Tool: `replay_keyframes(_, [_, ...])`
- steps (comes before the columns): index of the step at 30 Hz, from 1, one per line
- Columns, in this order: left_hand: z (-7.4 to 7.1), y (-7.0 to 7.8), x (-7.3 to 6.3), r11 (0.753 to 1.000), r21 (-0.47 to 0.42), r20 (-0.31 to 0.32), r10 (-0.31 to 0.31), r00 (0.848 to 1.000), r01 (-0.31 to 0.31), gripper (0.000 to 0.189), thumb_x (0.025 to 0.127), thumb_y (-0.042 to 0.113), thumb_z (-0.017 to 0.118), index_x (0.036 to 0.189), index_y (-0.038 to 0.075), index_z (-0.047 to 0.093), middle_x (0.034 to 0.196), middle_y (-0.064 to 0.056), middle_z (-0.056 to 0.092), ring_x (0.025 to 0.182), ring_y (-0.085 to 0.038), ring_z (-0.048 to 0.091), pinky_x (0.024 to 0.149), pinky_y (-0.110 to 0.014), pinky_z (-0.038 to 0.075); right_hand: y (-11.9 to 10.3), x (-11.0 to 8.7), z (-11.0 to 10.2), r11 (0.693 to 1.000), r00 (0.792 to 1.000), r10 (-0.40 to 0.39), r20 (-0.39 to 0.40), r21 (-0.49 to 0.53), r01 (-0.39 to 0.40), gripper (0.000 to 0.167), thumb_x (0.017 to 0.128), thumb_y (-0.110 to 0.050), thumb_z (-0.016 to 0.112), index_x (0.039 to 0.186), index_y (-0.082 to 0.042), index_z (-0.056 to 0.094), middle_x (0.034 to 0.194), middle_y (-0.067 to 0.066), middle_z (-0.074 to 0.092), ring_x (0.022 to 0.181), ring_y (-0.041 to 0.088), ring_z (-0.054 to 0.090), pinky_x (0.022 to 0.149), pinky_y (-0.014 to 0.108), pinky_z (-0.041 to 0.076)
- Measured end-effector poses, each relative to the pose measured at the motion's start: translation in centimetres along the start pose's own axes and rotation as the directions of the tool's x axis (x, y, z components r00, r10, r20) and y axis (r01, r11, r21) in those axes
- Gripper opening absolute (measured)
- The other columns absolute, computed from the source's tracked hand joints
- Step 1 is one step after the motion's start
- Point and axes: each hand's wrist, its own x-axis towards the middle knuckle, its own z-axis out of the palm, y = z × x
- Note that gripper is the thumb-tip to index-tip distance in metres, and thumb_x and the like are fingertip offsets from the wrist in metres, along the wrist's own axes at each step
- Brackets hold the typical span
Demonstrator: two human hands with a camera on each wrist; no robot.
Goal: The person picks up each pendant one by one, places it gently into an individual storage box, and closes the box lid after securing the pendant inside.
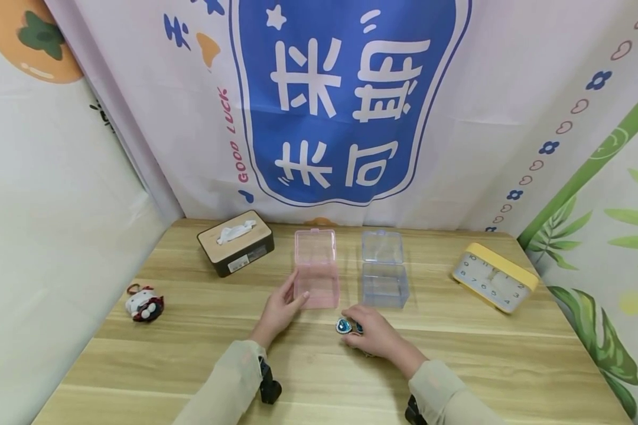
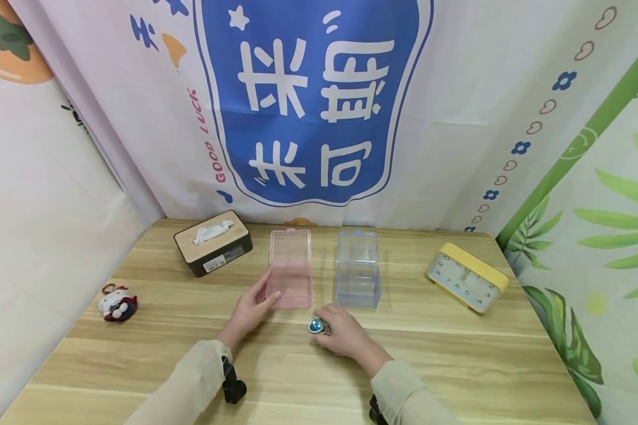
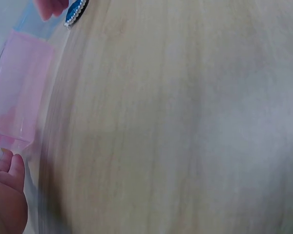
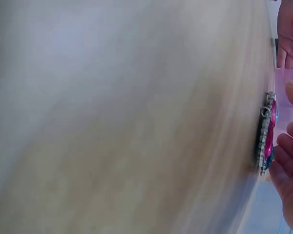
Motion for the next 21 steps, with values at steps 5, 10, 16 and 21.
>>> replay_keyframes(5, [0.1, 0.0, -0.2, 1.0, 0.001, -0.006, 0.001, 1.0, -0.001, 0.067, 0.087, 0.019, 0.066, 0.145, 0.016, 0.032, 0.146, -0.016, 0.031, 0.131, -0.03, 0.037, 0.104, -0.032, 0.036, 0.3, 0.0, 0.6, 1.0, 0.999, -0.023, -0.031, -0.011, 0.023, 0.047, 0.076, -0.027, 0.074, 0.114, -0.002, 0.062, 0.106, 0.006, 0.061, 0.095, 0.021, 0.057, 0.086, 0.037, 0.051])
replay_keyframes(10, [0.4, -0.3, -0.4, 1.0, -0.01, -0.009, 0.003, 1.0, -0.003, 0.067, 0.087, 0.02, 0.065, 0.145, 0.018, 0.03, 0.147, -0.014, 0.03, 0.13, -0.029, 0.038, 0.104, -0.031, 0.036, 0.7, 0.1, 1.3, 0.998, 0.997, -0.056, -0.046, -0.024, 0.055, 0.046, 0.075, -0.028, 0.075, 0.111, -0.002, 0.063, 0.103, 0.005, 0.061, 0.094, 0.018, 0.057, 0.086, 0.034, 0.052])
replay_keyframes(16, [0.7, -0.6, -0.5, 0.999, -0.037, -0.023, 0.01, 1.0, -0.011, 0.068, 0.088, 0.021, 0.064, 0.146, 0.02, 0.029, 0.148, -0.014, 0.027, 0.13, -0.03, 0.037, 0.104, -0.032, 0.036, 0.8, 0.2, 1.6, 0.997, 0.997, -0.059, -0.051, -0.043, 0.057, 0.039, 0.076, -0.025, 0.075, 0.108, -0.005, 0.064, 0.101, 0.002, 0.06, 0.092, 0.016, 0.056, 0.084, 0.032, 0.052])
replay_keyframes(21, [0.8, -0.7, -0.5, 0.998, -0.065, -0.042, 0.01, 0.999, -0.012, 0.067, 0.088, 0.019, 0.065, 0.146, 0.02, 0.03, 0.148, -0.014, 0.027, 0.13, -0.029, 0.037, 0.103, -0.03, 0.037, 0.5, 0.6, 1.4, 0.998, 0.998, -0.043, -0.042, -0.049, 0.041, 0.034, 0.08, -0.022, 0.072, 0.108, -0.004, 0.065, 0.1, 0.002, 0.059, 0.091, 0.016, 0.055, 0.081, 0.031, 0.052])
